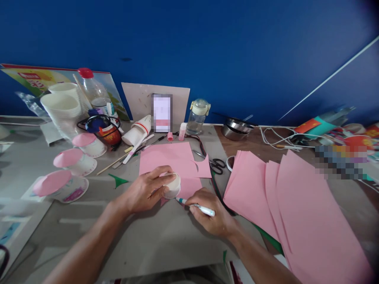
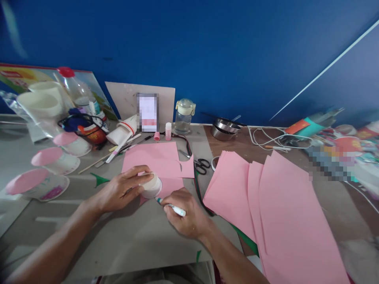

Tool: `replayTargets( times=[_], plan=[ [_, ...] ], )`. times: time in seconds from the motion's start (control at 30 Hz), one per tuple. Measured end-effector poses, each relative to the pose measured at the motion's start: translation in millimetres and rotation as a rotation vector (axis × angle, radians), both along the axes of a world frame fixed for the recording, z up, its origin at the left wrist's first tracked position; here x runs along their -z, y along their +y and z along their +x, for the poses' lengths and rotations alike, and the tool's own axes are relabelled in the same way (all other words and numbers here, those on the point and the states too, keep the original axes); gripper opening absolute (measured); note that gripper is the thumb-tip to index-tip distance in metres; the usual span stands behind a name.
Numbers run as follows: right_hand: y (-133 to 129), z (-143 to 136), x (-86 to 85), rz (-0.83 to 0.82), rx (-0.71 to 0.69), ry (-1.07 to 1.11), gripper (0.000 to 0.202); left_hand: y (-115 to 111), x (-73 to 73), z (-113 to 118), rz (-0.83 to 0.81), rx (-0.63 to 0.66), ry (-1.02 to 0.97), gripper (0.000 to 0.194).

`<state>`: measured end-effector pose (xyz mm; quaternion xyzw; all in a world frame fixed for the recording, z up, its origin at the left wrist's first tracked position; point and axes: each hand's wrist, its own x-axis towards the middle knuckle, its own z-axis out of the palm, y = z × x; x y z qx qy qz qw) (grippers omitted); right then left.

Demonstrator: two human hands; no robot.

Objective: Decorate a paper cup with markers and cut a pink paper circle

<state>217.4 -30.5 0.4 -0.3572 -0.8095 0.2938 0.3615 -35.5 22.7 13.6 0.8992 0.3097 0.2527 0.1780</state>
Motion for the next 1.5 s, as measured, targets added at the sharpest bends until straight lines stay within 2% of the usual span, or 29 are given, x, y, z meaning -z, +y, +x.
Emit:
replayTargets(
  times=[0.27,0.53,0.77,0.9,1.2,1.33,1.5],
  plan=[
    [15,10,2.3,-0.137,0.179,0.081,0.017,1,1.1,-1,0.008,0.000,0.006,0.038],
    [11,9,-0.2,-0.150,0.192,0.069,0.017,1,-0.1,-1,0.002,-0.009,0.020,0.037],
    [10,7,1.1,-0.092,0.182,0.022,0.016,1,0.8,-1,-0.004,-0.012,0.005,0.038],
    [7,6,0.8,-0.063,0.160,0.018,0.016,1,0.7,-1,0.007,-0.011,-0.008,0.039],
    [-4,5,-12.9,-0.147,0.006,0.097,0.018,1,-1.2,0,0.013,-0.010,-0.006,0.036],
    [-18,-9,-18.7,-0.029,-0.120,0.006,0.017,0,-2.3,1,0.006,-0.015,0.012,0.037],
    [-31,-36,-20.5,0.102,-0.143,-0.177,0.018,-1,-3.3,1,0.014,-0.027,0.014,0.038]
  ],
)
